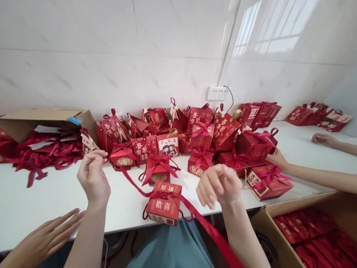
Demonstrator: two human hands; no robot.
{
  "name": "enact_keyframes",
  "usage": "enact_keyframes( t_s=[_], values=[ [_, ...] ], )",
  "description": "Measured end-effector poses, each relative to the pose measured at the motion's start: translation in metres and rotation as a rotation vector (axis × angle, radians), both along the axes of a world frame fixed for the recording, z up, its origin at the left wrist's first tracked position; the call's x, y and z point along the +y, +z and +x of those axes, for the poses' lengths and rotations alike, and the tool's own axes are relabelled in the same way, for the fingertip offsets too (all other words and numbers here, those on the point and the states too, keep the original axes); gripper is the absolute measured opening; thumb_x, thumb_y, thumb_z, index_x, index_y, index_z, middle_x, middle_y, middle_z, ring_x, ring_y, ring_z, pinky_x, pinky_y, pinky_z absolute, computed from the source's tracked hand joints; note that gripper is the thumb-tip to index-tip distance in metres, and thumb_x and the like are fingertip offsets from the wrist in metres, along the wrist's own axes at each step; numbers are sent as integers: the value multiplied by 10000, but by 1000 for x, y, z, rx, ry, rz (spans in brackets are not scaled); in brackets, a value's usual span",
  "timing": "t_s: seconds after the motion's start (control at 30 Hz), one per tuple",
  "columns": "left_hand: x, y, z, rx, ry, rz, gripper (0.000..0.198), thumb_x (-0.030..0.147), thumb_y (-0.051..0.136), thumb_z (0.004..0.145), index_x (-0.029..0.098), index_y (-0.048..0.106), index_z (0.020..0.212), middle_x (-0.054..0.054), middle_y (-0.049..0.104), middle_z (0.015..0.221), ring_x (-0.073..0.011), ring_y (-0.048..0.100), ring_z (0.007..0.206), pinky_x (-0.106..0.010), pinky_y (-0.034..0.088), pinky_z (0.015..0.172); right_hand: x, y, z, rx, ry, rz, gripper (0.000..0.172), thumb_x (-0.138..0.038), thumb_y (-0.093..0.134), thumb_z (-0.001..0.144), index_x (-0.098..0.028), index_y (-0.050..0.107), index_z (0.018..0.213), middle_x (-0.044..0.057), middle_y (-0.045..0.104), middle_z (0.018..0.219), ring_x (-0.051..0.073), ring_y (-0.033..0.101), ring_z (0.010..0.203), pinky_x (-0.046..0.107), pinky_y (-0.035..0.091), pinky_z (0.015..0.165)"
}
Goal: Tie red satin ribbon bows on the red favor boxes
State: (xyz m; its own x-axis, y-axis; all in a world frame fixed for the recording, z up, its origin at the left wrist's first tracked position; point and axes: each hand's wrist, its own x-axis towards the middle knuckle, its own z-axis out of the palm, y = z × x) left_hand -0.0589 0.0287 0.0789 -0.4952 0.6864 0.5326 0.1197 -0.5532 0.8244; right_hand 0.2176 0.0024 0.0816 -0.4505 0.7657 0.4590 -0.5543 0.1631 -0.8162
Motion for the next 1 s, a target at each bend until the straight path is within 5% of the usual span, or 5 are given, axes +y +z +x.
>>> enact_keyframes(
  t_s=[0.13,0.37,0.57,0.8,1.0],
  values=[
    [-36,-27,27,558,-205,-208,158,303,507,812,193,496,699,6,516,733,-157,508,747,-300,420,740,7,-20,-16,-702,-400,130,208,-318,570,844,-187,630,694,28,647,698,152,593,670,274,455,652],
    [-49,-69,58,941,-378,-438,284,354,669,731,190,537,922,-52,519,1009,-233,487,1007,-418,406,902,23,-38,-37,-1169,-204,545,151,-167,551,850,-207,688,897,47,623,895,167,580,869,294,455,806],
    [4,-51,25,1003,-704,-412,109,301,597,799,192,588,803,-42,555,1079,-193,533,1014,-323,421,899,47,-37,-48,-1271,-163,646,117,-141,564,818,-177,669,853,47,596,911,144,578,799,257,445,741],
    [34,-20,43,1477,-488,-406,86,203,569,754,168,643,727,-63,597,930,-225,561,905,-343,434,783,92,-36,-65,-1417,-202,736,29,-124,577,693,-136,595,713,23,571,739,116,483,624,228,371,576],
    [56,4,66,1635,-534,-625,93,175,621,631,132,657,704,-86,638,735,-231,600,683,-297,404,550,128,-16,-75,-1531,119,721,78,-165,644,606,-140,572,623,-39,536,575,83,444,526,196,342,494]
  ],
)
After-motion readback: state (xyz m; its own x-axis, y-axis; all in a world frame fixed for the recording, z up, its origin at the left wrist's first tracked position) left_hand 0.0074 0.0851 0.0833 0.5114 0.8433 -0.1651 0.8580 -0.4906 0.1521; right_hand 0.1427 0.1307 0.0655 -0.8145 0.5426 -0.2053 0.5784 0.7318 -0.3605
